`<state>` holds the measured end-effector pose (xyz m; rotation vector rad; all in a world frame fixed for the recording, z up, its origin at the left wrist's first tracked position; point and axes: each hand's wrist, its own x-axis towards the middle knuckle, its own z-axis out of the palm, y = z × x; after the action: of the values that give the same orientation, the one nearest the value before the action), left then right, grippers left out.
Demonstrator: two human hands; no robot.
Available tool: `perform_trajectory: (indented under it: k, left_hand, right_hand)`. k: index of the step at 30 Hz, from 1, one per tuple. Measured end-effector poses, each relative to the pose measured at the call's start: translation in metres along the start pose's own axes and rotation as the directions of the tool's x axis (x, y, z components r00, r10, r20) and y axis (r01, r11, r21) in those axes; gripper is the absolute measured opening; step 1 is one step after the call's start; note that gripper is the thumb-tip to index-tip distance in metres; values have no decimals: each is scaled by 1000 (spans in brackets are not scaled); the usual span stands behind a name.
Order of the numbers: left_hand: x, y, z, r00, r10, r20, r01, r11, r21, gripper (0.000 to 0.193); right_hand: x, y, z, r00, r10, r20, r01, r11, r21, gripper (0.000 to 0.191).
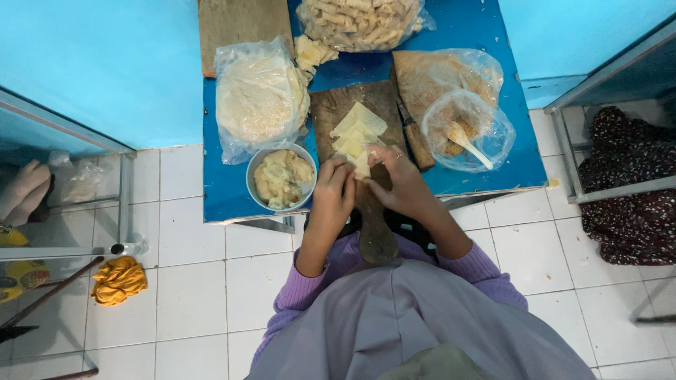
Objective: The person folds thin pastry sheets into triangles on a wooden board, adds a scoop of filling from a bowl into each folded sheet, sprinkles a brown powder from a plastic bag using a spoon, and stacks the finished folded pastries on the board one at a time.
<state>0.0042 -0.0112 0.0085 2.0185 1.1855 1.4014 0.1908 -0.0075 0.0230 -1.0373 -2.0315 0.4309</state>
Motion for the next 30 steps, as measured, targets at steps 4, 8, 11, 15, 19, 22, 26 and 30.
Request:
perform_trajectory:
  k: [4, 8, 11, 15, 19, 22, 26, 30]
  left_hand:
    - [1, 5, -3, 993, -100, 59, 102, 994, -34, 25]
    - [1, 3, -1, 999, -40, 15, 39, 999, 33, 33]
    - [-1, 0, 3, 997, -80, -9, 79, 997, -22, 27]
    - [-4, -5, 6, 997, -74, -37, 71, 996, -62, 24]
    - [-3, -5, 6, 998, -51, -42, 48, 997, -61, 21]
    - [-1, -6, 2, 1000, 20, 1, -20, 1000, 9, 18]
    - [1, -4, -3, 996, 79, 30, -80, 997, 21, 15]
    - [3, -1, -8, 993, 102, 64, -104, 994, 27, 22]
  right_hand:
    - [-1, 3, 3, 999, 4, -43, -6, 999, -41, 67]
    - [-6, 7, 18, 989, 59, -138, -65, 997, -36, 56]
    - [-10, 10, 25, 970, 37, -240, -51, 997, -50, 51]
    - [-12, 11, 28, 974, 4, -226, -38, 989, -143, 44]
    - [-10, 8, 28, 987, -28, -159, 2, 987, -161, 51]
    - [-9, 6, 24, 989, -1, -148, -17, 993, -121, 51]
    - [-7, 2, 11, 993, 12, -119, -16, 999, -29, 52]
    - [-5, -1, -2, 1000, -2, -27, 2, 1000, 9, 56]
